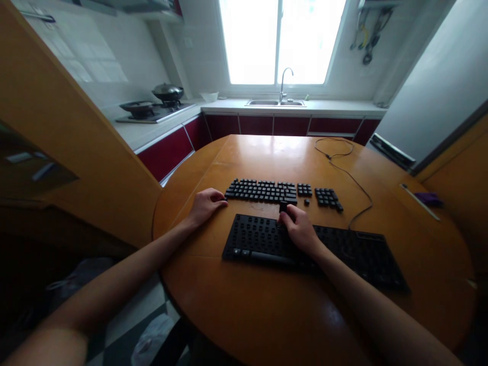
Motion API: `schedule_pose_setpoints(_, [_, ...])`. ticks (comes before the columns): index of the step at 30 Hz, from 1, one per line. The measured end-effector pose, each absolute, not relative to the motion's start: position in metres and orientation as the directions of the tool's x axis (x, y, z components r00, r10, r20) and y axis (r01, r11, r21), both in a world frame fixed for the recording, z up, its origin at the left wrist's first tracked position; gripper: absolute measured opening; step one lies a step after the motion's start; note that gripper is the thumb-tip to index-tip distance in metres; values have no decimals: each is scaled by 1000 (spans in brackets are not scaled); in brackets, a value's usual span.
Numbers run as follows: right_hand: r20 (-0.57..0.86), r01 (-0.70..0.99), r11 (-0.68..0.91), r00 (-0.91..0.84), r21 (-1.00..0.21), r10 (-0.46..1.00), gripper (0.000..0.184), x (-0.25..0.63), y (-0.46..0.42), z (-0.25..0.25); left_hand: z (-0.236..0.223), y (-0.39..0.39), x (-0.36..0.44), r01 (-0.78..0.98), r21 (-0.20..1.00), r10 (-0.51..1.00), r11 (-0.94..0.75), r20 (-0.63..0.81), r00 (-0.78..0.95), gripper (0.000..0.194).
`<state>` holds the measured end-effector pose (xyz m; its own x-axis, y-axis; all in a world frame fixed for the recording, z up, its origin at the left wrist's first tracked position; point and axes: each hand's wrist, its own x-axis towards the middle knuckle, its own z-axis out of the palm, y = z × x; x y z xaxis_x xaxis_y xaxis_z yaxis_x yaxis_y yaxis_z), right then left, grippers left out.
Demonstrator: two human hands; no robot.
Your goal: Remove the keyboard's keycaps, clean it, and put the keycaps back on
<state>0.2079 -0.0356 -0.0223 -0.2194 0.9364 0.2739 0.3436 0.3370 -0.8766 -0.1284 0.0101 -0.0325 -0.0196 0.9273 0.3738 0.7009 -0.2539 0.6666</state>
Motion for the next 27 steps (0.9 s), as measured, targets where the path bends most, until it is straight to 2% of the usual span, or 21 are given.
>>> schedule_pose_setpoints(6, [266, 341, 331, -223, -880, 938, 22, 208, -34, -24, -34, 10, -129, 703, 670, 917, -239, 394, -64, 28])
schedule_pose_setpoints(18, [286, 343, 351, -226, -871, 931, 22, 208, -35, -22, -34, 10, -127, 742, 619, 909, -256, 416, -34, 27])
schedule_pose_setpoints(23, [283, 337, 351, -233, -874, 930, 22, 209, -35, -23, -36, 13, -130, 713, 658, 912, -243, 405, -63, 34])
schedule_pose_setpoints(25, [282, 339, 351, -235, -873, 930, 21, 209, -34, -24, -33, 10, -127, 697, 671, 900, -253, 428, -86, 37])
schedule_pose_setpoints(27, [280, 341, 349, -235, -873, 931, 21, 209, -33, -25, -27, -2, -121, 695, 638, 866, -332, 499, -43, 33])
